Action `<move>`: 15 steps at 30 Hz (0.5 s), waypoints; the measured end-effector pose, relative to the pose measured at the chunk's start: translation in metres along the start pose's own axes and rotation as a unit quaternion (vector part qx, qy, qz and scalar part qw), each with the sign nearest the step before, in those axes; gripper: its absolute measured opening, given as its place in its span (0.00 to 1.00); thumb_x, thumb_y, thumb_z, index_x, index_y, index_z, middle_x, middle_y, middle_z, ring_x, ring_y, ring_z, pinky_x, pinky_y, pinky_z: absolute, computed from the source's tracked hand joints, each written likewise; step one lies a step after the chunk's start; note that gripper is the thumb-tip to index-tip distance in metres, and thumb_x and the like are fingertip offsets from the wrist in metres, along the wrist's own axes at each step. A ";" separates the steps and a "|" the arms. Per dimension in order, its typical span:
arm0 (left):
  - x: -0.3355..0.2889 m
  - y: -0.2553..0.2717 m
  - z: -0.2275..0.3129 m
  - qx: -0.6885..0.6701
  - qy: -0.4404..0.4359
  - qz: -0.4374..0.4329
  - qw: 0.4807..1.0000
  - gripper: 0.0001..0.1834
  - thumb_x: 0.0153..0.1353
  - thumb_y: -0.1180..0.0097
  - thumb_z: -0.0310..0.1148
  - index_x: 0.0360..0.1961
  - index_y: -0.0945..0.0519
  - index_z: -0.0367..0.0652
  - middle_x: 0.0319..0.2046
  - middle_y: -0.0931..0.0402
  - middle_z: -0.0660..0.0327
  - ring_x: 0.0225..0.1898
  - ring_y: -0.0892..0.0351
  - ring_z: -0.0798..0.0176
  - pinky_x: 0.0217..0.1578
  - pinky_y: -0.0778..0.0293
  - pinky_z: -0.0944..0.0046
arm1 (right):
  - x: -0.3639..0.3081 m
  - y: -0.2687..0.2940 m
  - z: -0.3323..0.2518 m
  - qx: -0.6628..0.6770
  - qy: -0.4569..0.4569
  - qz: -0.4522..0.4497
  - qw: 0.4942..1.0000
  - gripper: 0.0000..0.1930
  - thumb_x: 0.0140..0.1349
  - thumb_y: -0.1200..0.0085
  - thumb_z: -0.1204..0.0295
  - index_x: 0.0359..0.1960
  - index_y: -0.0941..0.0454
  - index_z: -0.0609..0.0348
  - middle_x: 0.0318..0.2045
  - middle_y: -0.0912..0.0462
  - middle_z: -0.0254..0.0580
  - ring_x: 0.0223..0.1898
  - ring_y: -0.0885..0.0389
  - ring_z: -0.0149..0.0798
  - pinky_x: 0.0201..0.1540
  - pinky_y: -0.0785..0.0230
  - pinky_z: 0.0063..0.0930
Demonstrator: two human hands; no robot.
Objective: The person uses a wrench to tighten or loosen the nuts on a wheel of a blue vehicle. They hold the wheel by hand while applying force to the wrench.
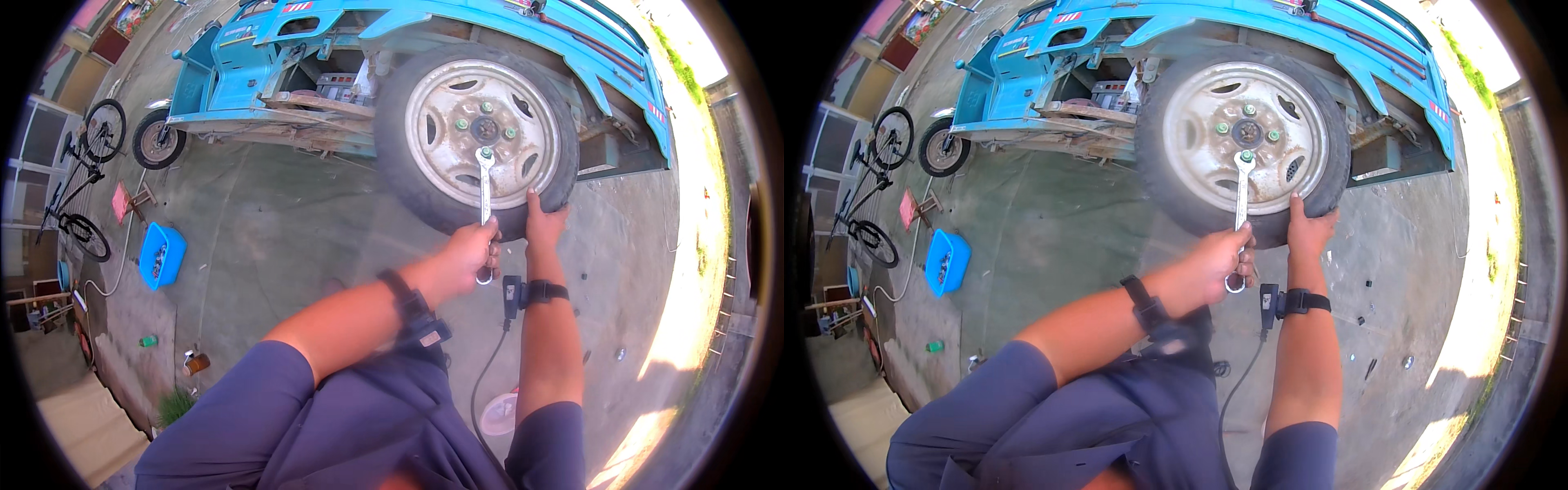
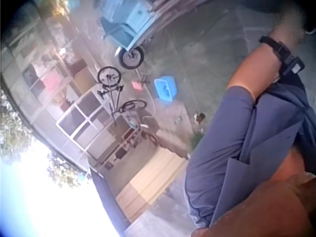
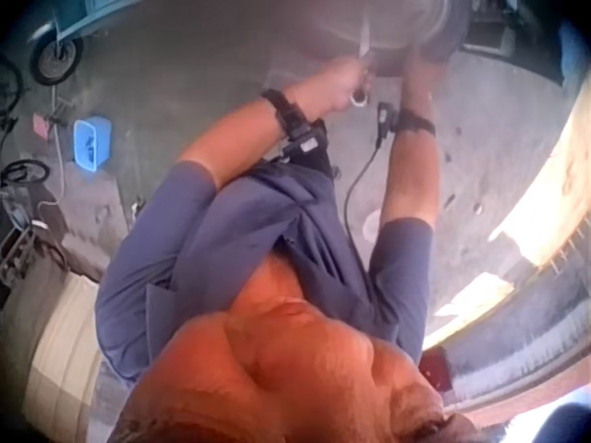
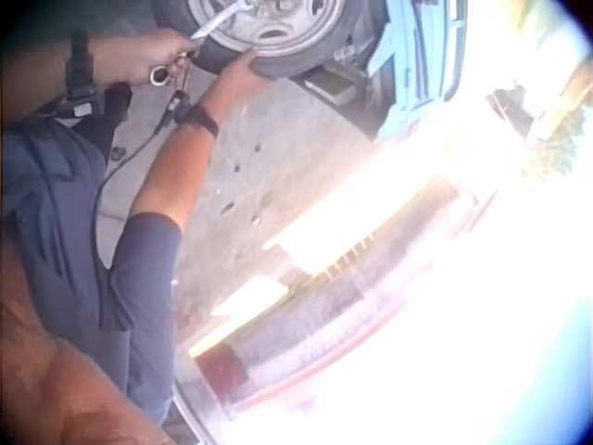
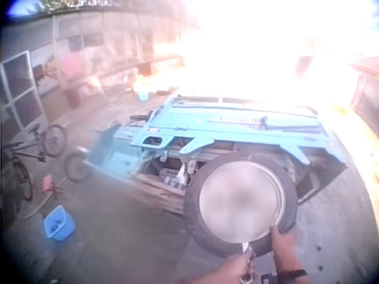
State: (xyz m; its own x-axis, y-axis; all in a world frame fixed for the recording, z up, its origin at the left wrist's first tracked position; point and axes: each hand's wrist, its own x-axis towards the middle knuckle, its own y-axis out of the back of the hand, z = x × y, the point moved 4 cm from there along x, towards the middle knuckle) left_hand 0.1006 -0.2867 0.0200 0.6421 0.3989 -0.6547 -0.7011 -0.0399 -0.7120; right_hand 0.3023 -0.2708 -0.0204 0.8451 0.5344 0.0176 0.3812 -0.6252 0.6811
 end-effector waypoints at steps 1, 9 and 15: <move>-0.003 -0.001 -0.006 0.004 0.001 0.003 1.000 0.15 0.73 0.55 0.47 0.35 0.32 0.47 0.20 0.39 0.70 0.18 0.40 0.72 0.24 0.33 0.62 | 0.005 -0.005 0.013 0.026 0.015 -0.011 0.999 0.53 0.51 0.33 0.50 0.67 0.47 0.76 0.62 0.34 0.67 0.63 0.31 0.58 0.63 0.36 0.40; -0.057 0.041 0.014 0.096 -0.025 0.007 0.995 0.15 0.72 0.52 0.47 0.34 0.30 0.49 0.20 0.39 0.71 0.18 0.40 0.72 0.24 0.32 0.64 | -0.020 0.017 0.004 0.284 -0.203 -0.231 0.908 0.47 0.59 0.39 0.46 0.70 0.50 0.60 0.64 0.36 0.56 0.61 0.31 0.58 0.58 0.34 0.59; -0.119 0.140 0.084 0.166 -0.125 0.136 0.969 0.16 0.72 0.52 0.49 0.34 0.28 0.48 0.19 0.39 0.70 0.18 0.40 0.72 0.23 0.33 0.65 | -0.037 0.020 0.007 0.278 -0.206 -0.291 0.892 0.46 0.61 0.46 0.40 0.69 0.47 0.62 0.64 0.36 0.58 0.60 0.29 0.57 0.57 0.31 0.57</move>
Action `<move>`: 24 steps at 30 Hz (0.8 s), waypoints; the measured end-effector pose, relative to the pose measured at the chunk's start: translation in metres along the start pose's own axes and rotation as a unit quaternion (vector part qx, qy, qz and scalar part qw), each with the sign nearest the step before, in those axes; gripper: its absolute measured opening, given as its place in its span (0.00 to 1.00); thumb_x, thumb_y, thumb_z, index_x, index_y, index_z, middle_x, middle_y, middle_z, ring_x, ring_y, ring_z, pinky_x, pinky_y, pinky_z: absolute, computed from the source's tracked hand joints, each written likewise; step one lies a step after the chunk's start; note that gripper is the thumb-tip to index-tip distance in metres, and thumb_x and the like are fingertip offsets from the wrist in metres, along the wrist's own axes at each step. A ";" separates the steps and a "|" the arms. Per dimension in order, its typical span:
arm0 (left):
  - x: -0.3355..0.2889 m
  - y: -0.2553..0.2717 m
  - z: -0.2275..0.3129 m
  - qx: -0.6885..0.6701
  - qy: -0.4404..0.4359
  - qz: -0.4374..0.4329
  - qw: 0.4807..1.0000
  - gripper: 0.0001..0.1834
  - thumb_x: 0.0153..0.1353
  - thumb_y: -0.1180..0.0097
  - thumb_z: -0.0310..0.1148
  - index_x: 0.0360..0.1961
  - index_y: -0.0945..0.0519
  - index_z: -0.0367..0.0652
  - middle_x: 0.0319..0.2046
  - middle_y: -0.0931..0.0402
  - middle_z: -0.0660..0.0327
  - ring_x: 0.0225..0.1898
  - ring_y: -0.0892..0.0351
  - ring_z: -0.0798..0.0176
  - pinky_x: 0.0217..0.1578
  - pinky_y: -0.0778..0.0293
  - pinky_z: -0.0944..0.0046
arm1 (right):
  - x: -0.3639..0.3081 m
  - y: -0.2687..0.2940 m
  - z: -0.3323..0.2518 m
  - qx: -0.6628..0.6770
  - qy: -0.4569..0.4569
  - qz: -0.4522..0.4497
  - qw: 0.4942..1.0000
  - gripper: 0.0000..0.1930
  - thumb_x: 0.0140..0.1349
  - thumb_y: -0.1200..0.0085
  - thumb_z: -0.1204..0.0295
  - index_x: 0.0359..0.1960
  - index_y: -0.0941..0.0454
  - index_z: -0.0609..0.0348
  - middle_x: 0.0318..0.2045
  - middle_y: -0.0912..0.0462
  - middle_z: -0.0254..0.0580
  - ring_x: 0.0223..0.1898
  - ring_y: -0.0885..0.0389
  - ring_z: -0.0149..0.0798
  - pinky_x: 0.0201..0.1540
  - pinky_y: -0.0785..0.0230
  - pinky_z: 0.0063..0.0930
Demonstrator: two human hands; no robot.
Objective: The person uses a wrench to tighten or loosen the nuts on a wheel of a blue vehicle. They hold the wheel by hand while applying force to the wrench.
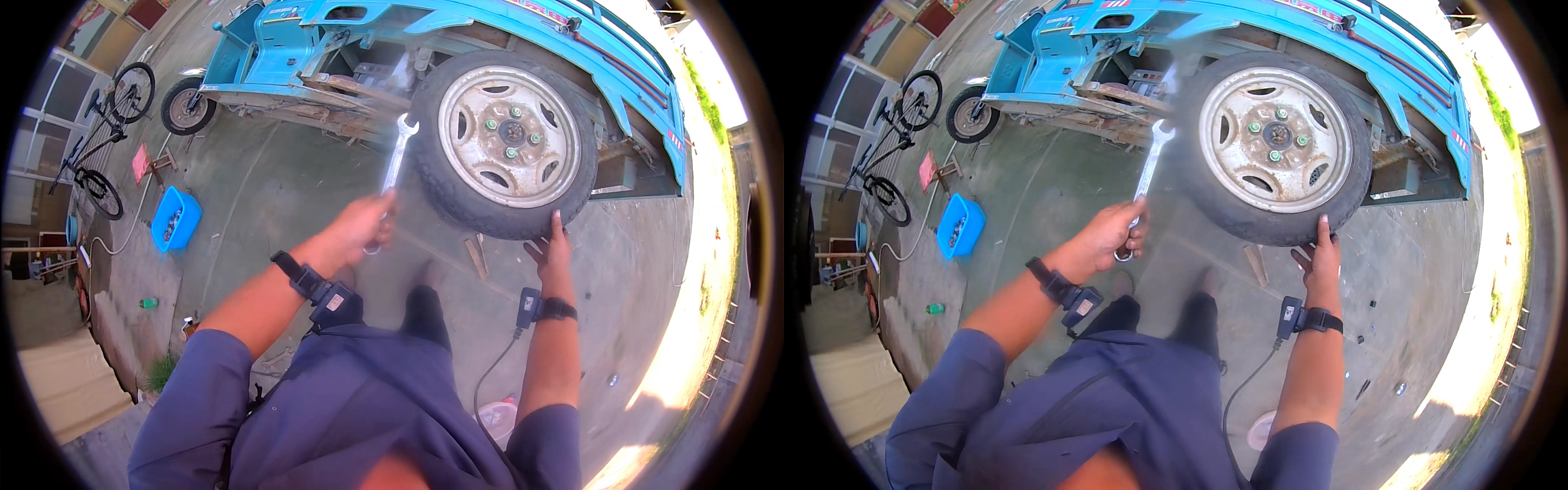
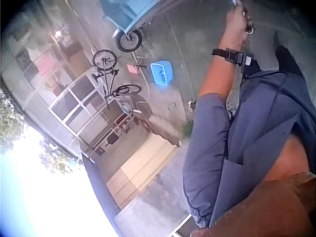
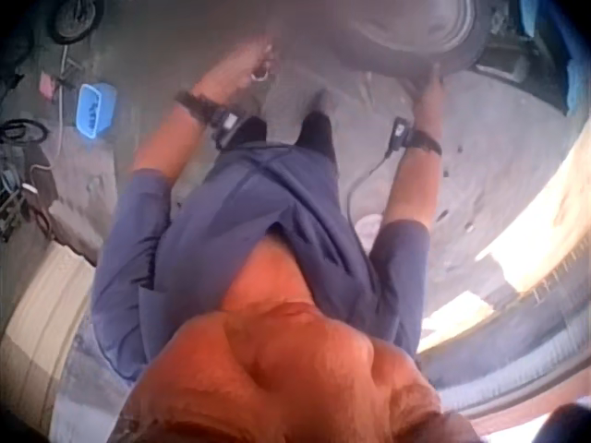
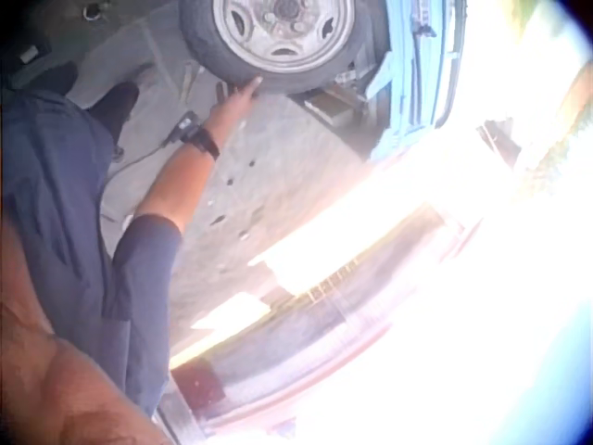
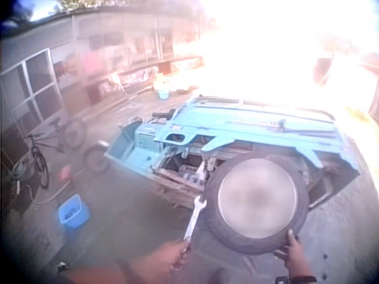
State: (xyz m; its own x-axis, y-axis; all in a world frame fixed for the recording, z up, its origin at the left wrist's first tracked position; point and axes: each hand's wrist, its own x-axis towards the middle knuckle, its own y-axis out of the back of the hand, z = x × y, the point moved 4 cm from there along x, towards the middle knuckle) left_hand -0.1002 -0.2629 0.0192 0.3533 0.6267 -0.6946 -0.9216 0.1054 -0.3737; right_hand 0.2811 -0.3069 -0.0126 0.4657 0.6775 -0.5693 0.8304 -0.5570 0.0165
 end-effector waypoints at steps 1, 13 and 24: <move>-0.004 0.025 0.005 0.009 -0.012 0.022 1.000 0.16 0.72 0.52 0.49 0.34 0.29 0.48 0.19 0.39 0.70 0.18 0.40 0.72 0.23 0.33 0.65 | -0.002 0.006 0.005 -0.004 -0.008 -0.009 1.000 0.46 0.62 0.48 0.38 0.69 0.46 0.62 0.64 0.36 0.59 0.60 0.28 0.58 0.57 0.31 0.56; -0.110 0.305 -0.134 -0.191 0.065 0.331 0.922 0.14 0.71 0.51 0.42 0.32 0.29 0.44 0.19 0.37 0.69 0.17 0.38 0.71 0.20 0.34 0.65 | -0.070 0.004 0.124 -0.214 -0.179 -0.033 0.960 0.43 0.67 0.57 0.39 0.68 0.42 0.66 0.59 0.28 0.59 0.51 0.21 0.51 0.48 0.25 0.43; -0.160 0.419 -0.173 -0.260 0.101 0.308 0.910 0.13 0.71 0.52 0.41 0.36 0.27 0.41 0.21 0.36 0.68 0.18 0.37 0.70 0.20 0.36 0.65 | -0.080 -0.231 0.119 -0.359 -0.095 -0.187 0.910 0.32 0.64 0.43 0.50 0.58 0.30 0.65 0.45 0.20 0.47 0.41 0.18 0.39 0.37 0.25 0.30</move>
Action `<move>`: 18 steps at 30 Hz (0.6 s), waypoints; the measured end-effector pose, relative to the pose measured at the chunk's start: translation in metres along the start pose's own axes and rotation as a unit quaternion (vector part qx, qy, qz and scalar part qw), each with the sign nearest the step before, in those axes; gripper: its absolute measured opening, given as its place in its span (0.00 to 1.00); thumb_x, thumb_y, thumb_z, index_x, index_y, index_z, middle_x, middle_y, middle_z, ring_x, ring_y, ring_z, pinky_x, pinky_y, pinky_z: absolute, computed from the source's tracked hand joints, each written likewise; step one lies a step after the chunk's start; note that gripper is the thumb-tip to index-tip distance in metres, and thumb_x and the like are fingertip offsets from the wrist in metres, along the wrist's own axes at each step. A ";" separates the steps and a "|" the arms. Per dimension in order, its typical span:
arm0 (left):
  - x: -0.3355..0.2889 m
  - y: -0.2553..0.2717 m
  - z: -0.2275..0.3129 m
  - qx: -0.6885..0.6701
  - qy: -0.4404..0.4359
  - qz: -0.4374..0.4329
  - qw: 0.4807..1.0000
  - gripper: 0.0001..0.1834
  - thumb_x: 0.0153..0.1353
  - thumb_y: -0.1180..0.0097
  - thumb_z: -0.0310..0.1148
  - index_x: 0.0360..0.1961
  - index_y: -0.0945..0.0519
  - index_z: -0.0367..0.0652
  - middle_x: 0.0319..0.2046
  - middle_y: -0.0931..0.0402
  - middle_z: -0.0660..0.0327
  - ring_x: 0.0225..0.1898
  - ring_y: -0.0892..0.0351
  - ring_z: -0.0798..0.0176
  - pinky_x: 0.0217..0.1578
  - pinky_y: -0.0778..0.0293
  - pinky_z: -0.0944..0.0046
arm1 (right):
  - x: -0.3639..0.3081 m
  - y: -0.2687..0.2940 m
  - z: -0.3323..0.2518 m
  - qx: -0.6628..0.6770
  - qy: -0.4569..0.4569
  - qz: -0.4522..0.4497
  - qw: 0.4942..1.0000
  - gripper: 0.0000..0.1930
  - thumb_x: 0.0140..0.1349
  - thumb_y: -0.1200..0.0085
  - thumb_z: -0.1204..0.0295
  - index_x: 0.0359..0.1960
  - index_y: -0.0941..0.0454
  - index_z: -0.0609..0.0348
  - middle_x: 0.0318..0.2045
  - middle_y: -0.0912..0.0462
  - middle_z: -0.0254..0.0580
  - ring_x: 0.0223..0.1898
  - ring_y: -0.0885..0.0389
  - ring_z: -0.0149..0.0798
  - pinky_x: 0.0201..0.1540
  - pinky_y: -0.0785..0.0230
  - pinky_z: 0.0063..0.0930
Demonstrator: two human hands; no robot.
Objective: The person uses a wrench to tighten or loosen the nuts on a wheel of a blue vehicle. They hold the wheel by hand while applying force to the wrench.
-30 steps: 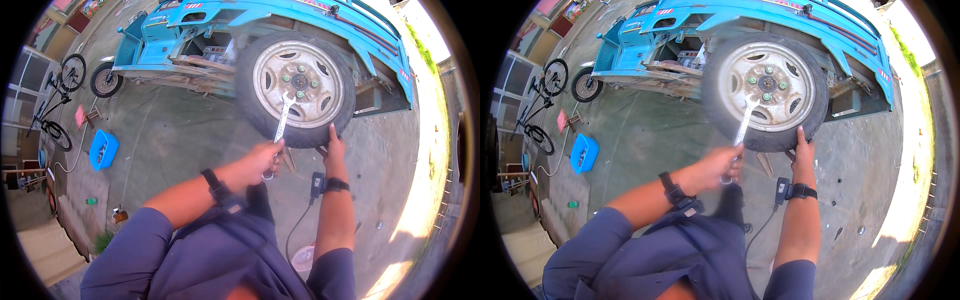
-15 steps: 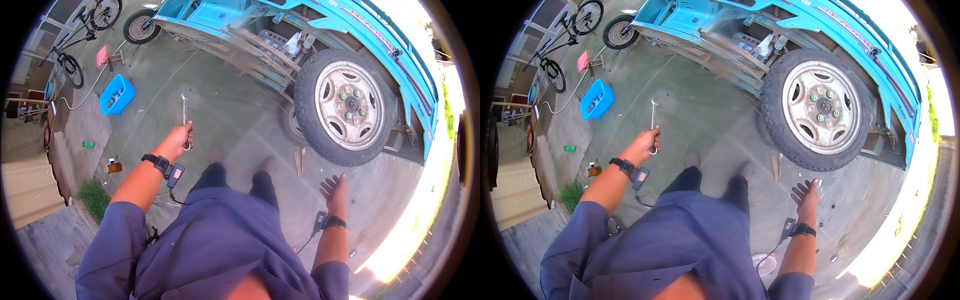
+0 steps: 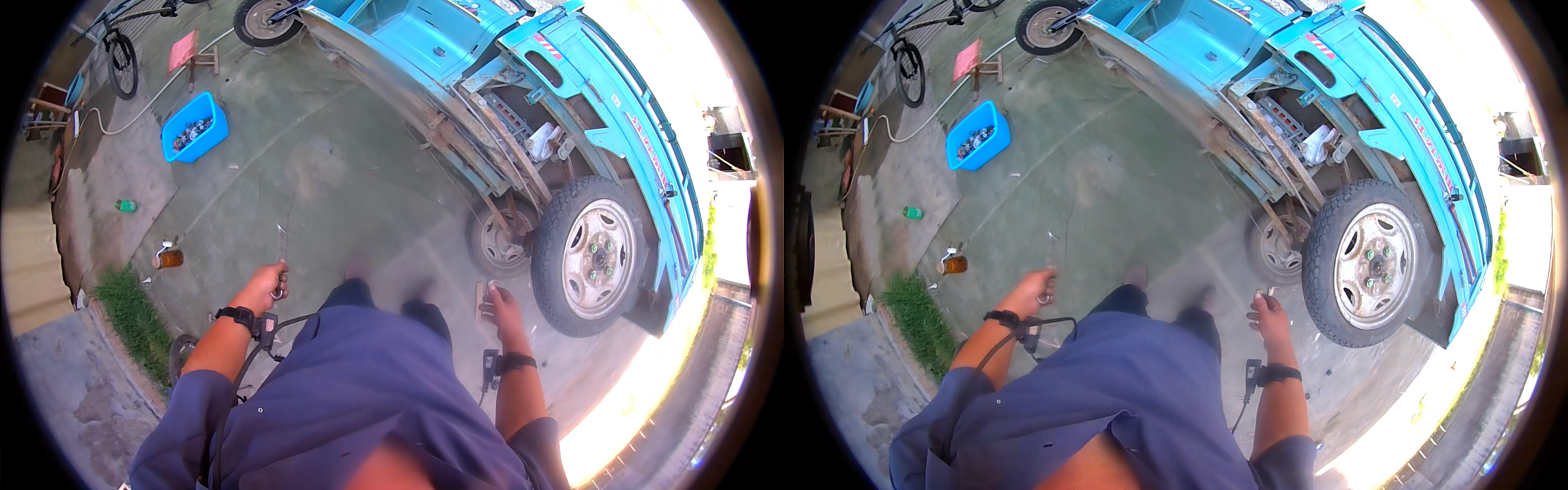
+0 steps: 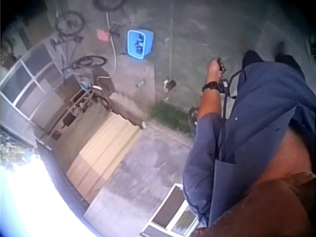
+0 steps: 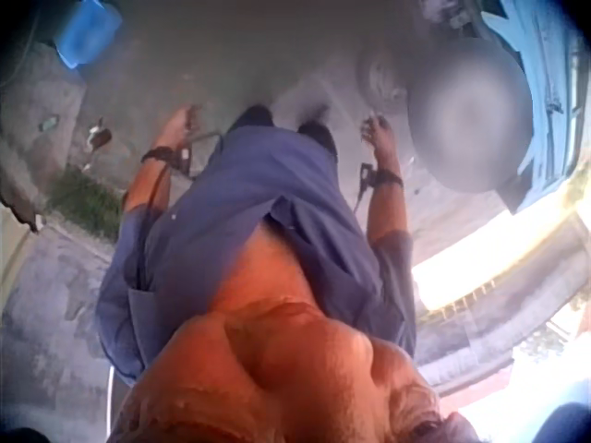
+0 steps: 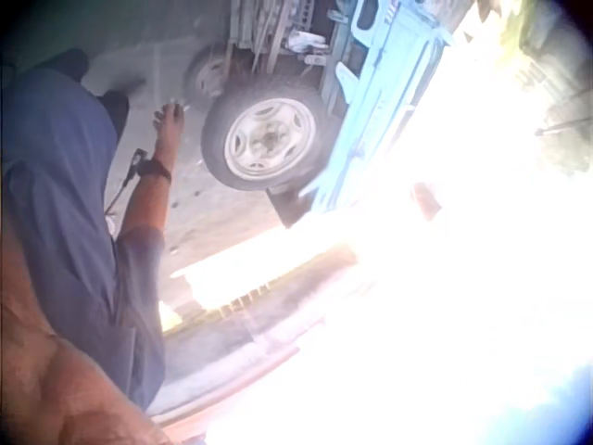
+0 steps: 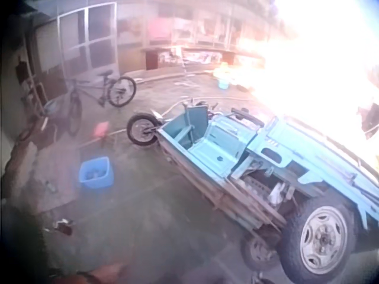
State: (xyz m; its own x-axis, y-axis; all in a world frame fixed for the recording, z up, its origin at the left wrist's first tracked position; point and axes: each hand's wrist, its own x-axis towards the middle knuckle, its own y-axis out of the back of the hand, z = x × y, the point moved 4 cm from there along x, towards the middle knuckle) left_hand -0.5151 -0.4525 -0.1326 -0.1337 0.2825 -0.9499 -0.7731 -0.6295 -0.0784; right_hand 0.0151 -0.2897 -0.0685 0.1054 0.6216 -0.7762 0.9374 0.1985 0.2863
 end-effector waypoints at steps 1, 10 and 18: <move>0.000 0.006 0.009 -0.003 -0.011 0.010 1.000 0.13 0.71 0.51 0.41 0.37 0.27 0.41 0.21 0.36 0.68 0.18 0.37 0.70 0.20 0.36 0.65 | 0.003 -0.014 -0.021 -0.012 0.020 -0.015 1.000 0.31 0.64 0.42 0.51 0.57 0.29 0.66 0.44 0.20 0.46 0.41 0.18 0.38 0.37 0.25 0.29; 0.002 -0.007 0.084 -0.006 -0.042 0.060 0.997 0.13 0.71 0.50 0.41 0.39 0.26 0.41 0.22 0.35 0.67 0.19 0.36 0.70 0.21 0.34 0.65 | 0.038 -0.059 -0.112 -0.064 0.070 -0.086 0.992 0.31 0.62 0.40 0.53 0.57 0.27 0.67 0.40 0.18 0.42 0.37 0.19 0.32 0.35 0.28 0.24; -0.010 -0.058 0.137 0.058 -0.005 0.080 0.995 0.16 0.71 0.52 0.43 0.41 0.26 0.39 0.22 0.36 0.67 0.19 0.36 0.70 0.22 0.33 0.65 | 0.120 -0.063 -0.148 -0.053 0.056 -0.103 0.992 0.31 0.62 0.40 0.52 0.56 0.26 0.67 0.37 0.18 0.42 0.33 0.20 0.31 0.32 0.28 0.24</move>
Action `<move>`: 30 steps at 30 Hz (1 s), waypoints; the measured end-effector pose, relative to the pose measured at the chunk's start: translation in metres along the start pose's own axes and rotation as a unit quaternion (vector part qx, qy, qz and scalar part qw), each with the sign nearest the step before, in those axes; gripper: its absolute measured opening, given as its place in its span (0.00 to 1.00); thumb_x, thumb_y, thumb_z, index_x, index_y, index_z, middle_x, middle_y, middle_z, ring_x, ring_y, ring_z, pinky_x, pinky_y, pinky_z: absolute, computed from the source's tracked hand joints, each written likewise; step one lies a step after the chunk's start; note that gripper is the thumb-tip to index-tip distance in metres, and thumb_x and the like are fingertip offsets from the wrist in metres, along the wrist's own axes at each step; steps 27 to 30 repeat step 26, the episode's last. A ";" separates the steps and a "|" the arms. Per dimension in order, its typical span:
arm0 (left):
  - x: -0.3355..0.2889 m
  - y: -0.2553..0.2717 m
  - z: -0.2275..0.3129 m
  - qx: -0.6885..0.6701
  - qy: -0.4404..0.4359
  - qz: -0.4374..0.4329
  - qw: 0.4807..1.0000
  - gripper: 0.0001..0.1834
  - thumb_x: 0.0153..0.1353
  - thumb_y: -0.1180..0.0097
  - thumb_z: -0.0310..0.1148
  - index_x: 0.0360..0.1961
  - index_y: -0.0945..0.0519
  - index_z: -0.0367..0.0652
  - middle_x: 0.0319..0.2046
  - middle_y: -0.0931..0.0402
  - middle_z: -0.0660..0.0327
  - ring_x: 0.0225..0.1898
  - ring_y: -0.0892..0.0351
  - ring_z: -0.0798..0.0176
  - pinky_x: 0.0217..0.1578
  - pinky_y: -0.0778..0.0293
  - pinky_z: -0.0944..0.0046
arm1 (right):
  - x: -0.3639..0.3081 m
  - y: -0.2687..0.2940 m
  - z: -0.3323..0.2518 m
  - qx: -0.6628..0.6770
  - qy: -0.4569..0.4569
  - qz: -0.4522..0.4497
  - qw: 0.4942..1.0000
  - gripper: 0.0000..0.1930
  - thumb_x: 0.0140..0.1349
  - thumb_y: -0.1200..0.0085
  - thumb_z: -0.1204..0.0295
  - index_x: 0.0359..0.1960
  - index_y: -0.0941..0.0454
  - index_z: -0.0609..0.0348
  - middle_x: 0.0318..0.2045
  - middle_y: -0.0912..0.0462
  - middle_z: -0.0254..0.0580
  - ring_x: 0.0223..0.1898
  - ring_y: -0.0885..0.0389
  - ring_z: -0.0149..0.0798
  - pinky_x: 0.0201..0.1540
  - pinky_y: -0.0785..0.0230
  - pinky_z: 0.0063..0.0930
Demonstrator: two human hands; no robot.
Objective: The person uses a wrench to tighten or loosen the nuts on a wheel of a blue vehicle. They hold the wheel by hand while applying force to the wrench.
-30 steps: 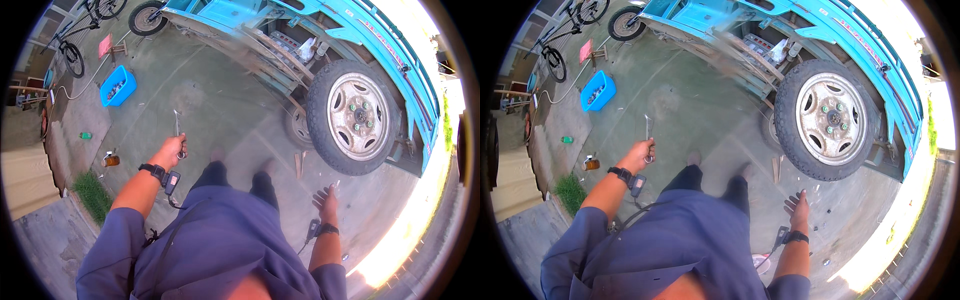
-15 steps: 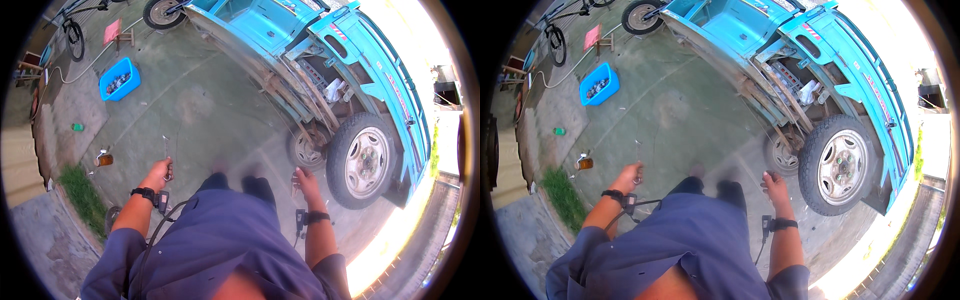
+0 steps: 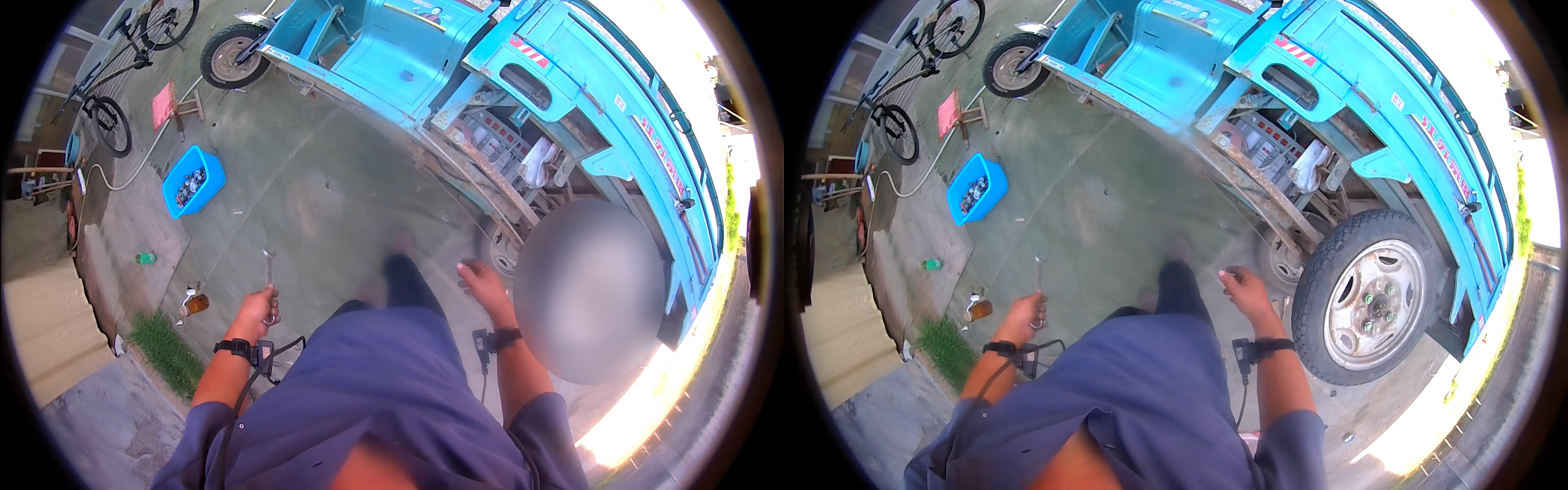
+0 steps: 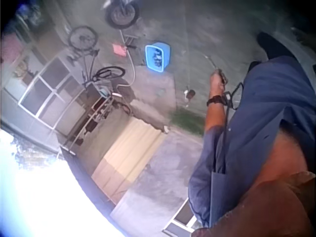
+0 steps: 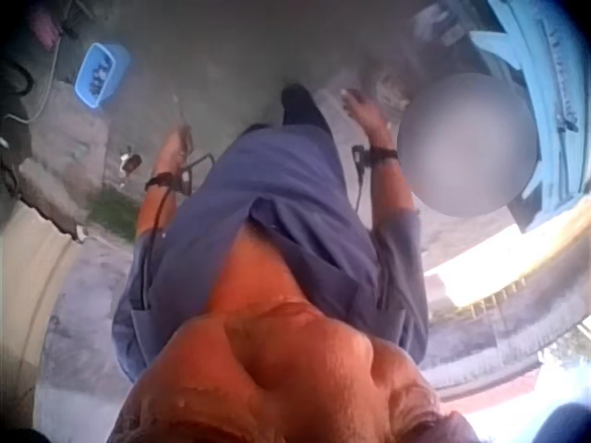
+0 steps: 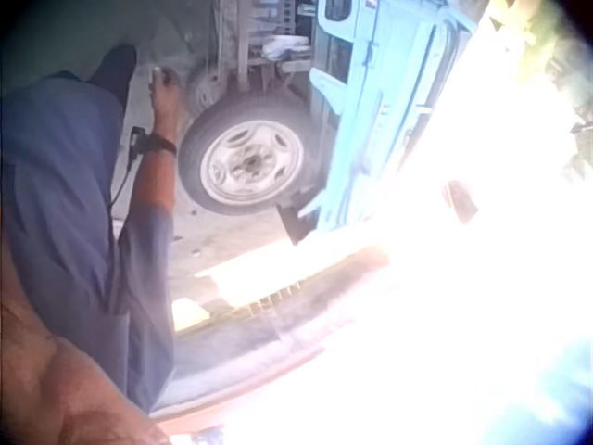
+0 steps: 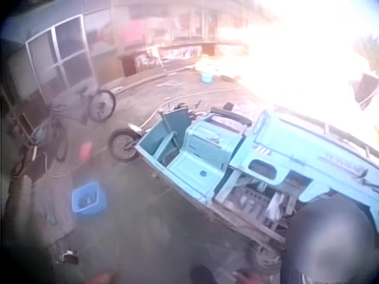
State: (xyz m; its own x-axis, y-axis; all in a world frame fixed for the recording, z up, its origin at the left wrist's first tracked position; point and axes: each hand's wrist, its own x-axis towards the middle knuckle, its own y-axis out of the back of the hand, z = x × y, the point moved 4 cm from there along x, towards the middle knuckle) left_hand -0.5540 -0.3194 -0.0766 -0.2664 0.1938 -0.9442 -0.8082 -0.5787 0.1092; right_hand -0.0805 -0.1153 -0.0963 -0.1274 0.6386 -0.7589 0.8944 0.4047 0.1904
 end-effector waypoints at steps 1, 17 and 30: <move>-0.002 -0.005 0.010 0.005 0.006 0.006 1.000 0.16 0.71 0.52 0.43 0.42 0.26 0.39 0.22 0.36 0.67 0.19 0.36 0.70 0.22 0.33 0.65 | 0.009 0.001 -0.004 0.002 -0.001 -0.007 1.000 0.31 0.62 0.40 0.52 0.56 0.26 0.67 0.37 0.18 0.42 0.32 0.20 0.31 0.33 0.28 0.24; 0.040 -0.110 0.179 0.119 -0.023 -0.019 0.992 0.18 0.71 0.50 0.44 0.45 0.27 0.38 0.23 0.33 0.66 0.19 0.35 0.70 0.22 0.31 0.65 | 0.126 0.096 -0.198 -0.143 0.167 0.171 0.961 0.16 0.63 0.45 0.65 0.48 0.20 0.62 0.33 0.14 0.48 0.34 0.16 0.43 0.40 0.25 0.33; 0.108 -0.092 0.251 0.177 0.009 -0.025 0.984 0.21 0.69 0.48 0.47 0.48 0.27 0.38 0.22 0.33 0.65 0.17 0.34 0.69 0.20 0.31 0.64 | 0.263 0.083 -0.181 -0.118 -0.114 0.028 0.986 0.31 0.63 0.45 0.56 0.67 0.34 0.51 0.52 0.18 0.52 0.43 0.14 0.51 0.48 0.24 0.49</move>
